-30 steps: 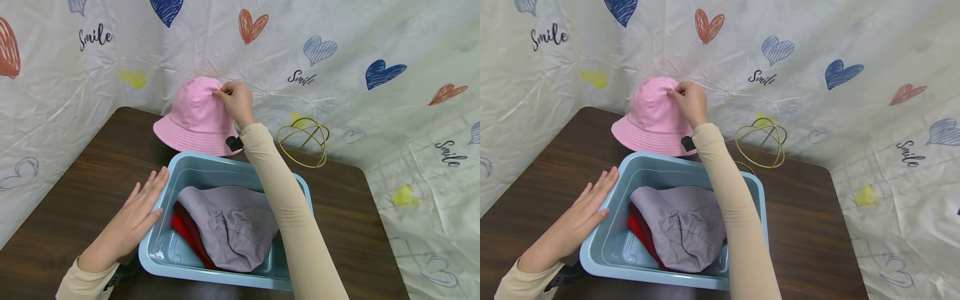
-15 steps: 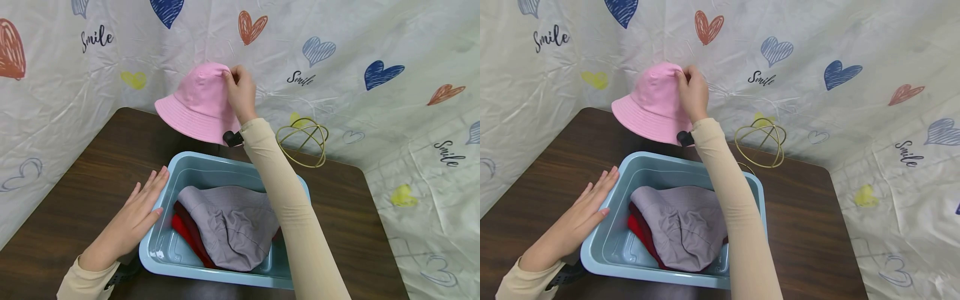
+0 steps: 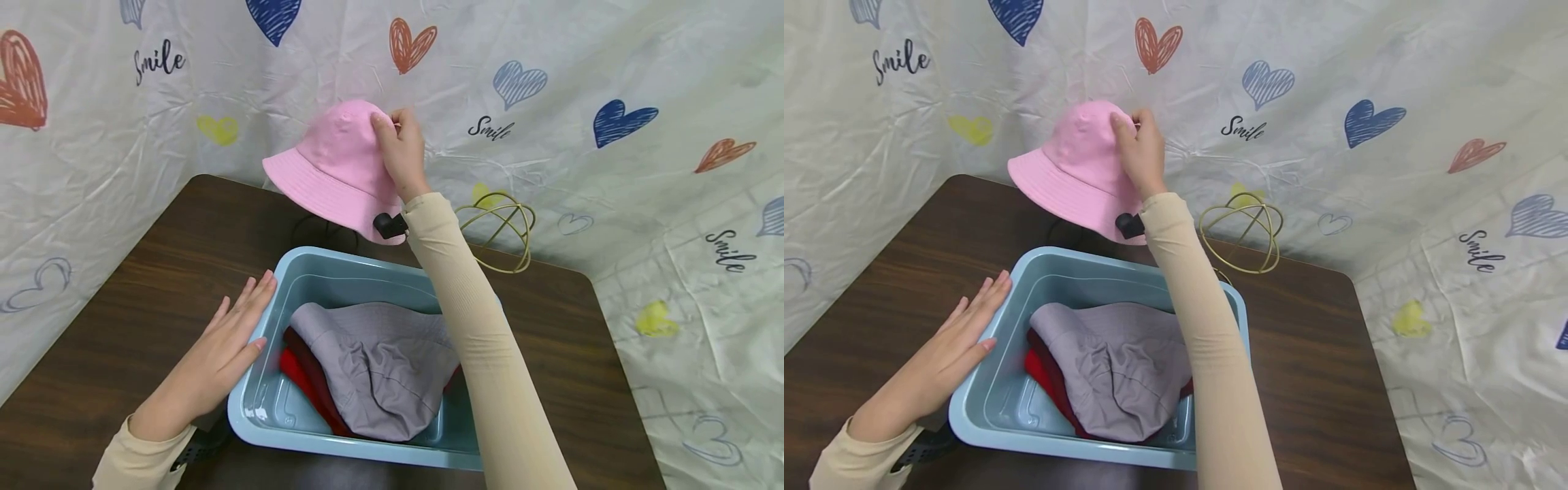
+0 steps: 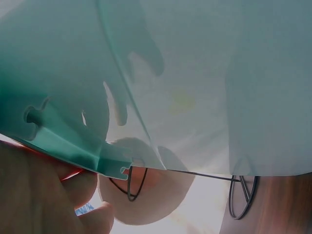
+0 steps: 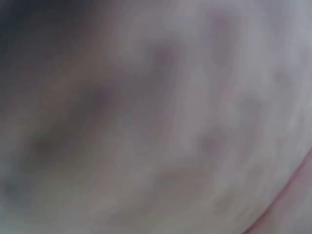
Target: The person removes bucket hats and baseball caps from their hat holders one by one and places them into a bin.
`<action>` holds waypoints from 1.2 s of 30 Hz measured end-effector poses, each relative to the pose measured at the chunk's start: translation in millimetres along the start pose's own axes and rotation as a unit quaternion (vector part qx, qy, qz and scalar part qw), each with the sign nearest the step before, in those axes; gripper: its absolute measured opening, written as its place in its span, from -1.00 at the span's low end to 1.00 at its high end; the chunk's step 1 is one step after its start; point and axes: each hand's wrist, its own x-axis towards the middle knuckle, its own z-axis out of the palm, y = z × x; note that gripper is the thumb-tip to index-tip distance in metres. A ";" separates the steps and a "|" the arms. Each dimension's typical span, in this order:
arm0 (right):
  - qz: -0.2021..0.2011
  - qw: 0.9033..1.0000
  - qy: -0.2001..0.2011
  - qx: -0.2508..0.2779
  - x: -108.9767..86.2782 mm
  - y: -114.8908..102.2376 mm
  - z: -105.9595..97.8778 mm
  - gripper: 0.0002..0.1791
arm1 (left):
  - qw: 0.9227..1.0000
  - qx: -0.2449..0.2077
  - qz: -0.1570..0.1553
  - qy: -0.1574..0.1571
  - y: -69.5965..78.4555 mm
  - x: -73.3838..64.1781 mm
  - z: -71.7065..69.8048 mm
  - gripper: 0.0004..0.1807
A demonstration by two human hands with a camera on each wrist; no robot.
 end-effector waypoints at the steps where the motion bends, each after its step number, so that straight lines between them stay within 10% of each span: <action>1: 0.010 1.000 -0.010 -0.001 0.2 0.4 0.0 -0.69 | 1.000 0.001 0.000 0.000 0.2 -0.1 -0.2 -0.21; 10: 0.058 0.996 -0.067 0.008 2.9 -3.5 -0.4 -0.58 | 1.000 0.001 -0.004 -0.004 0.8 0.4 -0.4 -0.21; 36: -0.117 0.974 -0.050 -0.188 1.1 -12.9 1.4 -0.78 | 1.000 -0.008 -0.008 -0.001 1.5 -0.7 -0.2 -0.22</action>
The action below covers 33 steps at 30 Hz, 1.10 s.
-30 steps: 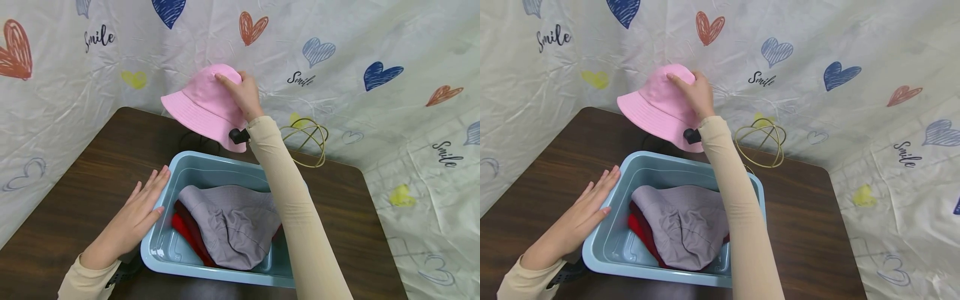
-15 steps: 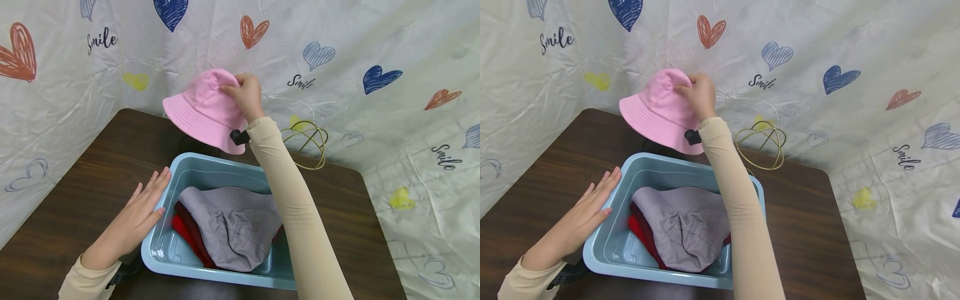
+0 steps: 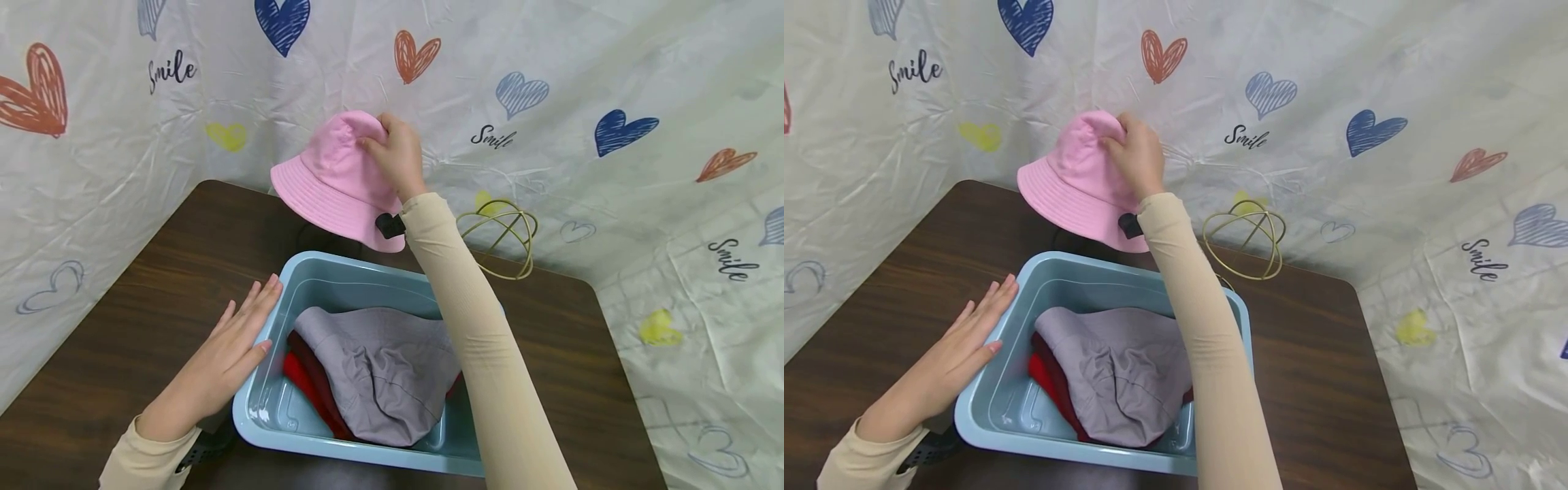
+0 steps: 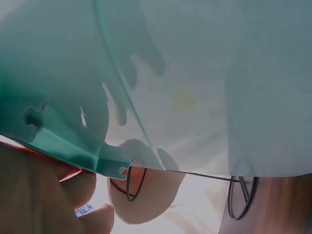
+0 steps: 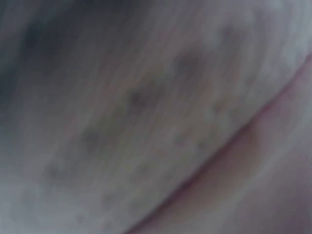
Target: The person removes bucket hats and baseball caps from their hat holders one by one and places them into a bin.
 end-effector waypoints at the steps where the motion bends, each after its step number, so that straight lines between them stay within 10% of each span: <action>1: -0.001 1.000 -0.001 0.000 0.1 0.1 -0.2 -0.78 | 1.000 0.000 0.000 0.000 -0.2 0.0 0.0 -0.22; 13: -0.026 0.999 0.021 0.019 1.0 0.2 -6.3 -0.76 | 1.000 0.000 0.002 0.002 0.4 -0.1 0.7 -0.22; 33: -0.184 0.978 0.093 0.043 -14.2 9.6 -34.0 -0.81 | 1.000 -0.003 -0.001 -0.004 0.9 -0.7 -0.6 -0.24</action>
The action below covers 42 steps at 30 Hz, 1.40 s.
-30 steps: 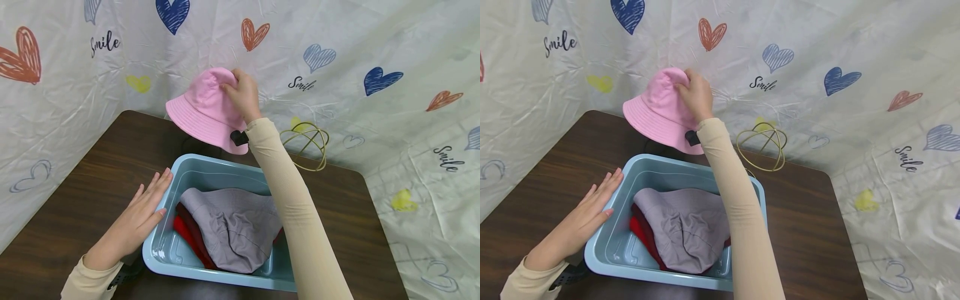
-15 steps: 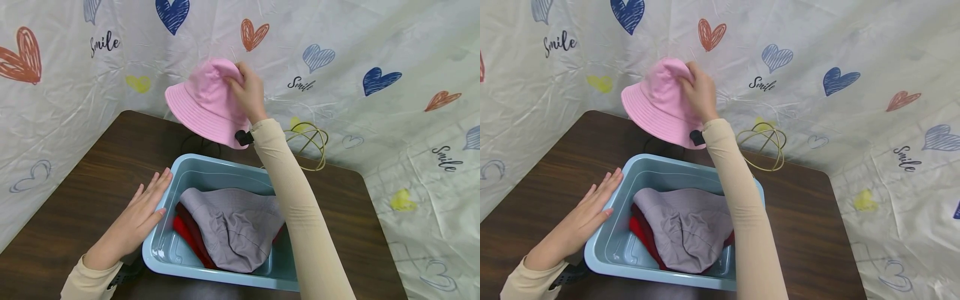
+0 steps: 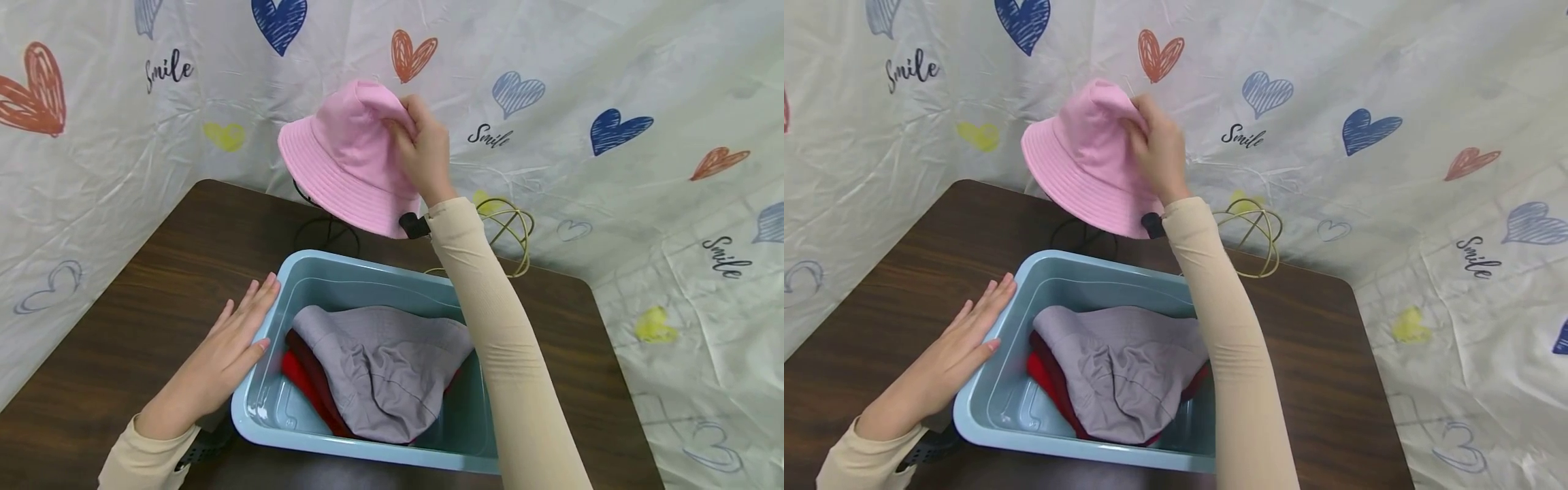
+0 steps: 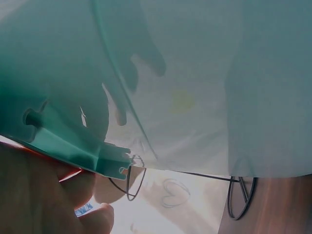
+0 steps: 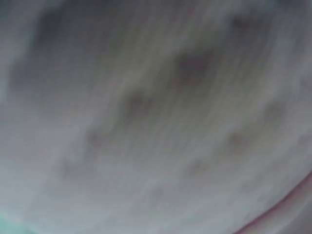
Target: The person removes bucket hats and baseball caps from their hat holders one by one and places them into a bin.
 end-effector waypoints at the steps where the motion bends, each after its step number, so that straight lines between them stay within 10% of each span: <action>1: -0.024 1.000 -0.012 -0.012 -2.2 -0.4 -2.1 -0.82 | 1.000 0.001 0.001 0.000 0.0 0.0 -0.3 -0.23; 7: -0.108 0.989 -0.078 -0.068 -21.9 3.0 -6.8 -0.85 | 1.000 -0.002 0.002 0.004 0.0 0.1 -2.2 -0.23; 21: -0.115 0.988 -0.100 -0.031 -43.7 16.9 -7.6 -0.92 | 1.000 -0.008 0.003 0.003 1.3 0.3 -0.6 -0.25; 26: -0.045 0.984 -0.135 0.104 -47.8 12.2 -14.5 -0.96 | 1.000 -0.009 0.002 0.000 1.7 1.0 -0.8 -0.25; 33: 0.133 0.937 -0.122 0.299 -57.1 13.8 -25.6 -0.90 | 1.000 -0.013 0.005 0.001 2.6 1.0 -2.4 -0.26; 42: 0.109 0.919 -0.198 0.323 -67.3 6.2 -49.9 -0.74 | 1.000 -0.012 0.006 -0.002 3.6 0.8 -1.6 -0.26</action>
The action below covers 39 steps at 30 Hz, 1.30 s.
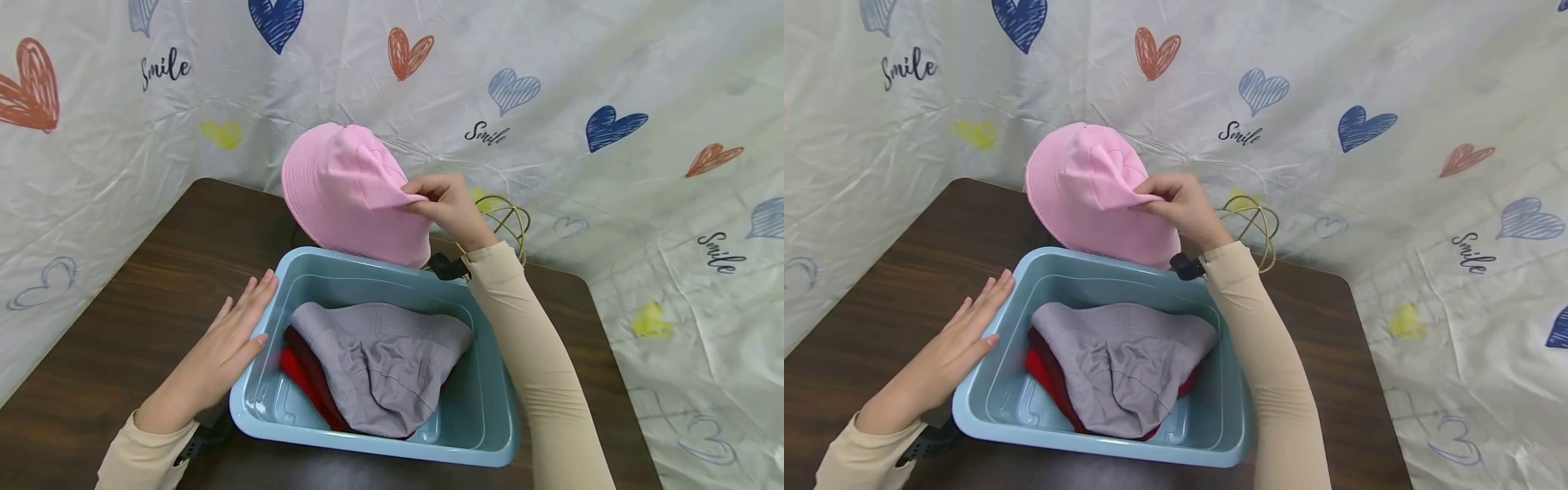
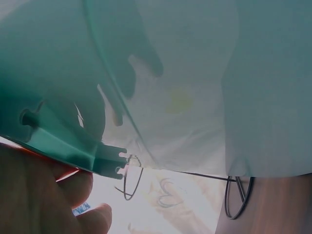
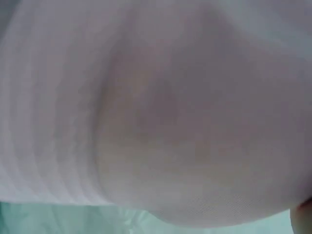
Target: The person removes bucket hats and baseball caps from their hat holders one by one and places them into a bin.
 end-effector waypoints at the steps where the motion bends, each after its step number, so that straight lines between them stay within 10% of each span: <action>1: 0.001 1.000 -0.023 -0.011 -2.6 -1.7 -0.1 -0.78 | 1.000 0.000 -0.001 -0.001 -0.4 -0.1 0.2 -0.26; 8: 0.012 0.983 -0.156 -0.100 -20.8 -4.4 5.5 -0.91 | 1.000 -0.003 -0.004 -0.002 -3.4 -0.2 1.2 -0.27; 25: 0.039 0.963 -0.233 -0.131 -49.5 -0.3 6.0 -0.88 | 1.000 -0.009 -0.007 0.000 -4.8 1.3 1.7 -0.25; 31: -0.028 0.951 -0.257 -0.172 -57.5 -2.5 12.5 -0.88 | 1.000 -0.012 -0.007 -0.004 -4.1 1.8 1.9 -0.26; 39: -0.131 0.886 -0.311 -0.317 -63.1 -4.1 28.2 -0.94 | 1.000 -0.009 0.002 0.000 -3.6 1.6 0.8 -0.27</action>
